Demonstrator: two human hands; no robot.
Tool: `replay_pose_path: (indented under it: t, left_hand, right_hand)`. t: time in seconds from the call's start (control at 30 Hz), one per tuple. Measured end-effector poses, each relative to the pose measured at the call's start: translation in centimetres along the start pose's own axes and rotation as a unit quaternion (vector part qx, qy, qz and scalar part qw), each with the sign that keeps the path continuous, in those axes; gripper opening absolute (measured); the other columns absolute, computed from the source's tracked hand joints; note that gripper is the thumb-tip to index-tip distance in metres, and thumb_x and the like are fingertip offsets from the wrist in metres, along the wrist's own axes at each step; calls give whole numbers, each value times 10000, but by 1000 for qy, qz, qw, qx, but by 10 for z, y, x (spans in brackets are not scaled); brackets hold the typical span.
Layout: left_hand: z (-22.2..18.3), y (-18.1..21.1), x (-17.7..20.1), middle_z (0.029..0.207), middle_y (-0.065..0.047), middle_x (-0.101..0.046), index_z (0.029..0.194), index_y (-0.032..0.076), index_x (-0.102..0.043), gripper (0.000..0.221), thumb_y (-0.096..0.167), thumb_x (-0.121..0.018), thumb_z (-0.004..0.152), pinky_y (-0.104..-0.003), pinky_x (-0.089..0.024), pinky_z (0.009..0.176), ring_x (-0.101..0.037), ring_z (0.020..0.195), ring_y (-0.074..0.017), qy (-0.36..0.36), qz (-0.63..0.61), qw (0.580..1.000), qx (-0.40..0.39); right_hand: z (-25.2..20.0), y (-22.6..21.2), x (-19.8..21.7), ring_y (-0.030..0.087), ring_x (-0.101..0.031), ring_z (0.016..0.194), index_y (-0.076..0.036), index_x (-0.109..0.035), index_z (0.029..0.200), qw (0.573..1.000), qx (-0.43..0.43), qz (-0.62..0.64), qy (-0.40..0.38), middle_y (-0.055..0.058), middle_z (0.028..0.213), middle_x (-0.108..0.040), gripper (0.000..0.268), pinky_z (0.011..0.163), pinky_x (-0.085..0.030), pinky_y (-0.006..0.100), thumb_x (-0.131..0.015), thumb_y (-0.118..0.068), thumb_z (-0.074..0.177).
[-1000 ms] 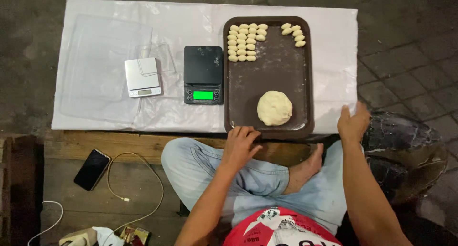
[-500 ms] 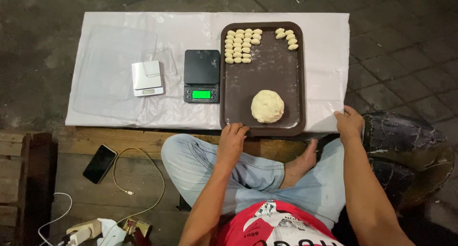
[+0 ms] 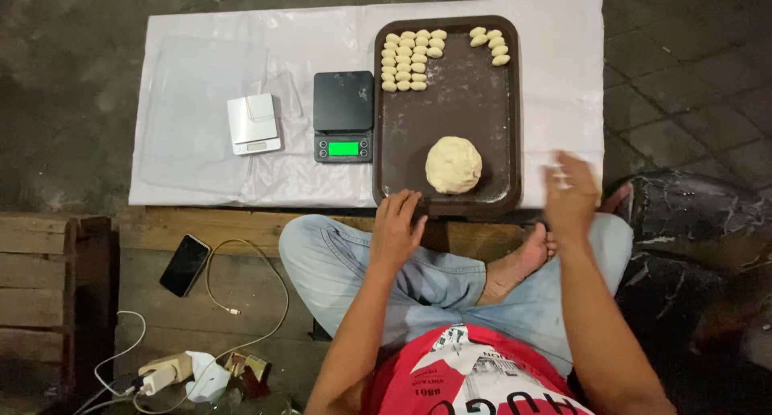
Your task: Pinching off small pieces of dough, rolling them into balls, and placing them on a tray
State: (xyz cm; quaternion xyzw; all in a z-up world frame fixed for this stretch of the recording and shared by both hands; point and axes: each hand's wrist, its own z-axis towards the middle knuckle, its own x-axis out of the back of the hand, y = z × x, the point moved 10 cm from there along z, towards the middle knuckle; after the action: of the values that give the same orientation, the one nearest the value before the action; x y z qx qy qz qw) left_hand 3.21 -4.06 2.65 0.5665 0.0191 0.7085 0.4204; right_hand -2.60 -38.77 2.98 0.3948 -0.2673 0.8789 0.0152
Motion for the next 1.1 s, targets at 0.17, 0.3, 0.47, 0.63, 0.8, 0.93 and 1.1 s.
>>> replay_pose_path:
  t: [0.17, 0.3, 0.47, 0.63, 0.8, 0.93, 1.1]
  left_hand:
    - [20, 45, 22, 1373, -198, -545, 1413, 7, -546, 554, 196, -736, 928, -486, -446, 1102, -555, 1280, -381, 75, -52, 995, -35]
    - [43, 65, 3, 1537, -224, -460, 1511, 2, -464, 755, 193, -803, 864, -503, -414, 1135, -472, 1393, -430, 89, -24, 994, -53]
    - [52, 58, -59, 1721, -95, -247, 1654, 122, -256, 732, 159, -601, 1009, -525, -323, 1224, -240, 1582, -340, -34, 74, 996, -22]
    - [50, 53, -77, 1757, -43, -136, 1685, 190, -166, 765, 193, -572, 1037, -562, -287, 1232, -164, 1608, -318, -57, 151, 987, -17]
    - [46, 42, -87, 1759, -12, -110, 1679, 209, -171, 772, 257, -580, 1026, -628, -261, 1217, -138, 1613, -310, -50, 138, 989, -14]
    - [55, 33, -100, 1768, 27, -14, 1693, 241, -102, 910, 347, -614, 947, -658, -130, 1236, -28, 1630, -280, -52, 61, 997, -2]
    - [41, 40, -67, 1687, -142, -298, 1654, 94, -254, 819, 184, -625, 929, -545, -177, 1237, -248, 1566, -346, 7, -72, 997, 35]
  right_hand:
    - [-11, -127, -26, 416, -718, 958, -32, -725, 1274, 942, -51, 274, -187, 216, 1145, -677, 505, 723, -626, 420, -914, -104, 810]
    - [-8, -135, -52, 420, -722, 930, 26, -720, 1257, 968, 12, 192, -161, 240, 1096, -649, 511, 692, -651, 400, -920, -121, 810]
    - [-8, -115, -78, 309, -729, 797, -94, -807, 1059, 972, 20, 165, -164, 127, 914, -686, 280, 650, -606, 349, -863, -50, 789]
    - [-10, -80, -92, 213, -726, 738, -179, -828, 985, 962, -75, 183, -186, 65, 840, -732, 219, 646, -577, 305, -907, -210, 783]
    - [-38, -71, -80, 91, -690, 673, -291, -836, 994, 904, -242, 234, -262, -2, 757, -745, 287, 631, -547, 278, -918, -327, 722]
    - [-40, -106, -56, 122, -657, 661, 15, -755, 1146, 823, -313, 410, -238, 136, 830, -758, 345, 588, -552, 268, -827, -63, 818]
    - [-42, -110, -55, 238, -725, 929, 85, -638, 1307, 733, -360, 525, -239, 245, 1116, -721, 423, 888, -625, 396, -757, -145, 973]
